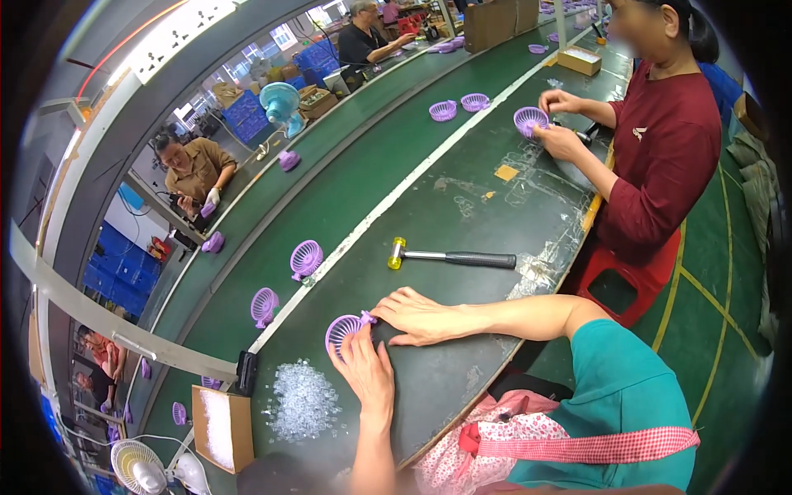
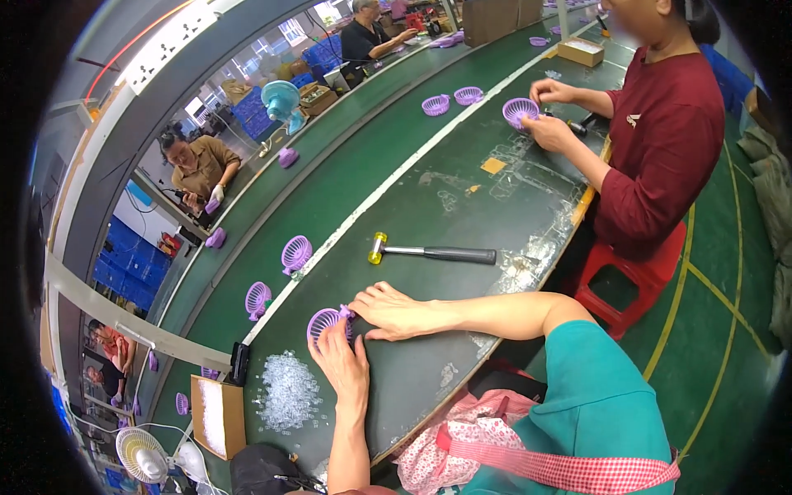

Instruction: The person takes small plastic components from a box onto the workbench, then picks up fan grilles and installs the components into them by hand and using a mallet.

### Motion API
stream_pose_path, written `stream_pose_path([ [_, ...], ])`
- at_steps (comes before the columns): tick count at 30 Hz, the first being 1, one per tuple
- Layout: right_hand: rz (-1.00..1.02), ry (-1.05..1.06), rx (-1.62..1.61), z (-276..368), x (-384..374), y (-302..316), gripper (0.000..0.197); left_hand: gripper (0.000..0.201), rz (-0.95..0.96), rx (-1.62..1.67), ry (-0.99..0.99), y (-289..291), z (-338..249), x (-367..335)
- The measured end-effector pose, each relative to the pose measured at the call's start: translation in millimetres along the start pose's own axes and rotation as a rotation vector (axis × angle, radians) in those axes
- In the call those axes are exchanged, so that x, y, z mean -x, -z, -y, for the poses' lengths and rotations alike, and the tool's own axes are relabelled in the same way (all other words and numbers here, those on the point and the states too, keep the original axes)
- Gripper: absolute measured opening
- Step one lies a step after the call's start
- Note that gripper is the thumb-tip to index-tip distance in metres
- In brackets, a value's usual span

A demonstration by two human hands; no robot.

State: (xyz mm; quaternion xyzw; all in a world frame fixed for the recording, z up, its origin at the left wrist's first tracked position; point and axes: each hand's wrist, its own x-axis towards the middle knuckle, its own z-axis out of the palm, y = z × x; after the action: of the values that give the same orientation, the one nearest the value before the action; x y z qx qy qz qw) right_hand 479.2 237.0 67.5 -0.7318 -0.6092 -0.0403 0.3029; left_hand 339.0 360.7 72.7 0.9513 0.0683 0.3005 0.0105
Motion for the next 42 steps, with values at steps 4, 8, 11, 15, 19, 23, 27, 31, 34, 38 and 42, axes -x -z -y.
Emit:
stream_pose_path([
  [4,-0.205,0.12,-0.084,-3.8,1.2,-18.6,0.013,0.032,-0.008,0.097,0.034,-11.0,7.3,-1.1],
  [8,-0.156,0.056,-0.124,6.0,2.1,-12.9,0.013,0.017,-0.089,0.108,0.046,-8.5,5.5,-4.0],
  [11,-0.165,0.057,-0.14,11.6,2.2,-7.4,0.013,0.018,-0.095,0.049,0.038,-5.8,2.4,-4.9],
  [15,-0.163,0.091,-0.161,26.4,0.2,-9.0,0.012,0.021,-0.072,-0.004,0.097,-3.1,2.0,-5.8],
  [19,-0.191,0.101,-0.152,30.0,-3.5,-13.1,0.013,0.02,-0.019,-0.035,0.154,0.3,6.2,-5.1],
  [23,-0.22,0.044,-0.185,20.1,-11.4,-5.1,0.011,0.016,-0.159,0.151,0.201,0.1,13.2,-8.0],
  [27,-0.191,-0.077,-0.326,25.7,-13.5,9.1,0.015,0.017,-0.211,0.218,0.186,2.3,14.2,-6.8],
  [31,-0.029,-0.252,-0.616,23.3,-15.0,24.3,0.026,0.017,-0.271,0.315,0.182,2.1,13.8,-5.5],
  [34,-0.03,-0.236,-0.896,12.3,-15.0,22.2,0.026,0.019,-0.265,0.56,0.281,0.6,11.3,-1.2],
  [38,0.039,-0.191,-1.059,3.9,-13.0,28.2,0.024,0.018,-0.259,0.715,0.252,-1.2,8.5,-0.5],
  [42,0.082,-0.119,-0.888,13.2,-13.3,42.2,0.021,0.019,-0.285,0.679,0.172,3.9,10.7,2.0],
])
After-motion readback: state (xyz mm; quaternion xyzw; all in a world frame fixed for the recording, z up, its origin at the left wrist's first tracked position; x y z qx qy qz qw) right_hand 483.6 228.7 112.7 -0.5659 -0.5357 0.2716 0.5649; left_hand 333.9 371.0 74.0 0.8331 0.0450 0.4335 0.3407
